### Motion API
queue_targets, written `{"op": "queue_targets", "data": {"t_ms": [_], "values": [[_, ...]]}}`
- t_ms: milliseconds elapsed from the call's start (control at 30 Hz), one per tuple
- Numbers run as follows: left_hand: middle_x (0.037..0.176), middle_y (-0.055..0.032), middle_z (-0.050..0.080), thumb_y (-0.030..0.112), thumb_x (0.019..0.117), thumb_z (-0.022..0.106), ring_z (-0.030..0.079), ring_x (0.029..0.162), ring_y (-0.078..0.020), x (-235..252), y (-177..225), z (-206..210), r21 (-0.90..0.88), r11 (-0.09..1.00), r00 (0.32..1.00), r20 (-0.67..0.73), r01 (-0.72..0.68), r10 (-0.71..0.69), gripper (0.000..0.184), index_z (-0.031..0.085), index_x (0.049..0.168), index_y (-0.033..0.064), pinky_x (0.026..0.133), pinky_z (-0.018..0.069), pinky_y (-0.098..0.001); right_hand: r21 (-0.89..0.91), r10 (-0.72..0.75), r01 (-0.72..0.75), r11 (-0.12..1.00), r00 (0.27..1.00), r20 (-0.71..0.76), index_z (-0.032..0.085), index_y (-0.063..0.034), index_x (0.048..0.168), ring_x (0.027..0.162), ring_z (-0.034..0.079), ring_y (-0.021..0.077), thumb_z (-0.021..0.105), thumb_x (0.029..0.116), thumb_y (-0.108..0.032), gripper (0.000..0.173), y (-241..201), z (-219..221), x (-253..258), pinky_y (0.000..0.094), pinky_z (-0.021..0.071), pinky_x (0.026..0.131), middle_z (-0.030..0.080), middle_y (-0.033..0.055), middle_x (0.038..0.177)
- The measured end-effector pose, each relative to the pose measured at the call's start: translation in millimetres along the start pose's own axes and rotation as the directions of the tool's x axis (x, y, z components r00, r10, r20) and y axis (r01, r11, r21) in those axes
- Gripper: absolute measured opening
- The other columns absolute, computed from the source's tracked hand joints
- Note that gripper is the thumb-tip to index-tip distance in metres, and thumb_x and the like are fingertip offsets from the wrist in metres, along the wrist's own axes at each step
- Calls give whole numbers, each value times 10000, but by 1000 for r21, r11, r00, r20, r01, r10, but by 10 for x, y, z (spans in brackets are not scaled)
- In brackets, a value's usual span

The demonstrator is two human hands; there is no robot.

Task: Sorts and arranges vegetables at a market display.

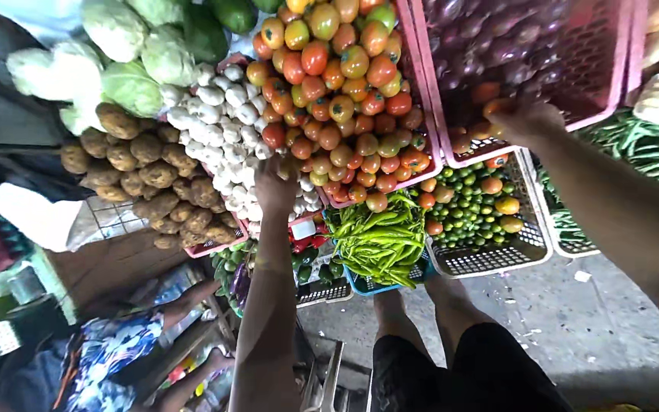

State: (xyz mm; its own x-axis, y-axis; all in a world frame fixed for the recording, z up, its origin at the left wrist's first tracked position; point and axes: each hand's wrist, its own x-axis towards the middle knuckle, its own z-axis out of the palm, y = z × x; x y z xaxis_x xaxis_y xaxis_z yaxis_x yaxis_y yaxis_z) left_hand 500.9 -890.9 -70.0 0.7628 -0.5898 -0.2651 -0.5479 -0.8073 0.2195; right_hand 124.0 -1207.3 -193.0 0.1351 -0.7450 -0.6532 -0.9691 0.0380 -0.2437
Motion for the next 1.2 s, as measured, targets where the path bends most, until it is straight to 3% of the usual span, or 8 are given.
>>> {"op": "queue_targets", "data": {"t_ms": [67,233,467,667,833,933,1067,1200], "values": [[1402,-131,608,329,896,777,580,1300,-334,-80,-116,222,57,996,997,-3,-74,74,559,614,1410,179,1051,503,-554,-111,-1,0,994,1000,-14,482,68,1389,1185,564,615,550,946,-634,832,-132,48,12,799,434,880,568,423,1273],[1352,-159,615,283,899,790,631,1201,-328,-126,-18,11,-38,986,966,-208,-164,153,545,612,1392,134,971,557,-531,-177,-97,91,980,995,-28,456,-40,1478,1171,577,610,554,1014,-497,659,-132,51,84,801,450,863,581,384,1302],[1514,-104,521,187,952,705,629,1236,-268,124,421,-102,-262,933,957,-215,-247,193,538,551,1468,167,921,590,-488,280,-93,155,947,971,-222,500,-26,1423,1170,605,540,547,1049,-462,576,-127,-94,-247,760,447,958,634,329,1238],[1214,-135,698,111,961,655,713,974,-185,-794,15,344,-700,712,986,-147,-50,-75,369,637,1317,16,864,617,-384,81,-608,626,776,776,-168,528,-124,1443,1025,700,428,642,987,-462,578,-1858,-296,-1294,687,544,865,705,200,1174],[1168,-136,718,111,984,655,722,972,-188,-1839,-304,808,-667,720,979,79,193,-189,315,663,1279,2,892,611,-393,-73,-683,680,729,729,-31,521,-154,1438,1075,688,389,533,999,-527,576,-3726,-15,-1569,624,553,858,705,168,1156],[1127,-108,735,100,971,667,731,931,-152,-2220,-500,927,-701,664,962,125,259,-244,300,675,1257,10,854,624,-359,-106,-651,644,758,757,-61,515,-124,1444,1154,664,390,513,1015,-505,574,-4297,107,-1427,620,553,887,673,181,1260],[1122,-136,736,97,976,646,728,951,-174,-2371,-778,816,-693,667,959,143,274,-246,319,659,1274,-15,879,609,-379,-88,-677,672,735,723,-137,522,-159,1486,1200,643,362,553,1007,-485,581,-4123,-57,-1535,610,530,960,648,151,1338],[1148,-156,731,146,995,649,717,1009,-213,-2380,-993,648,-567,768,949,261,299,-178,323,670,1278,-7,931,589,-421,163,-612,642,749,765,-200,610,-188,1387,1096,699,148,623,1005,-401,438,-2603,-310,-1596,433,573,992,718,8,1222]]}}
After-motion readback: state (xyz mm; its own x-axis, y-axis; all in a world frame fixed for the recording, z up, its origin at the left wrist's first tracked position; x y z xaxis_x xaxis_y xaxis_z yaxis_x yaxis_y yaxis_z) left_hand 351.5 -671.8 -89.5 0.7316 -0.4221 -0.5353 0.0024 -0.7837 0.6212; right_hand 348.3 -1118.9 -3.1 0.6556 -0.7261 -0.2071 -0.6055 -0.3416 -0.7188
